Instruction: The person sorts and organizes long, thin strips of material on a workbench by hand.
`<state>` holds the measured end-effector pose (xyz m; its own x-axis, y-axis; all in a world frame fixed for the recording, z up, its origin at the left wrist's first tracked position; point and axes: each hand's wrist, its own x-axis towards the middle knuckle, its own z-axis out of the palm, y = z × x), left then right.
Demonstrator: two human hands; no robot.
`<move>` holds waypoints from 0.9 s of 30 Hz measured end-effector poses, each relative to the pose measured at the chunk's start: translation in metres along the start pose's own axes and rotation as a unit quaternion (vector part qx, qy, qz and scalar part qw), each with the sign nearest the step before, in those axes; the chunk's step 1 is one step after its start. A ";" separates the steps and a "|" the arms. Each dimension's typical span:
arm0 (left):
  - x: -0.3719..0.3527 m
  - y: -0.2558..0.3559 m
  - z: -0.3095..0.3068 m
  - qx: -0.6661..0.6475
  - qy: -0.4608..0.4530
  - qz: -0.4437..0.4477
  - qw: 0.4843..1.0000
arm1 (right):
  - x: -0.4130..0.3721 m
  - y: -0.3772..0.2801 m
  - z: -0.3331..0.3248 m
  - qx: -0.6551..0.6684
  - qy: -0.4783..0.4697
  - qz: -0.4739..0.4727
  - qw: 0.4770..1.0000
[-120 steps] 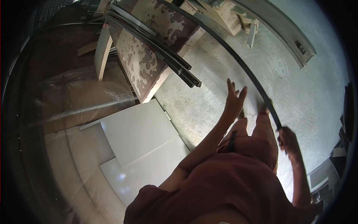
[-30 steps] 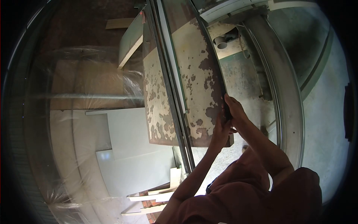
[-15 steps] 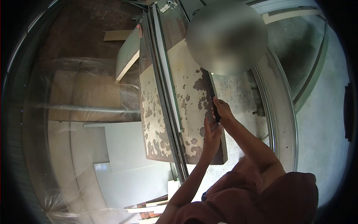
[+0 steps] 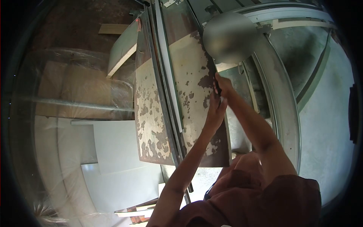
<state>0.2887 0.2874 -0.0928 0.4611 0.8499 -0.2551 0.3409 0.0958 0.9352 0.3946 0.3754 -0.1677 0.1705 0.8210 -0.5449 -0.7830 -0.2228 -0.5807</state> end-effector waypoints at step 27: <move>0.169 0.035 -0.041 0.023 0.027 0.036 0.999 | 0.147 -0.090 0.071 -0.009 0.043 -0.055 0.998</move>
<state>0.3449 0.4555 -0.0930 0.4410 0.8808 -0.1722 0.3459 0.0102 0.9382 0.4476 0.5534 -0.1529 0.3052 0.7936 -0.5264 -0.7460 -0.1443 -0.6501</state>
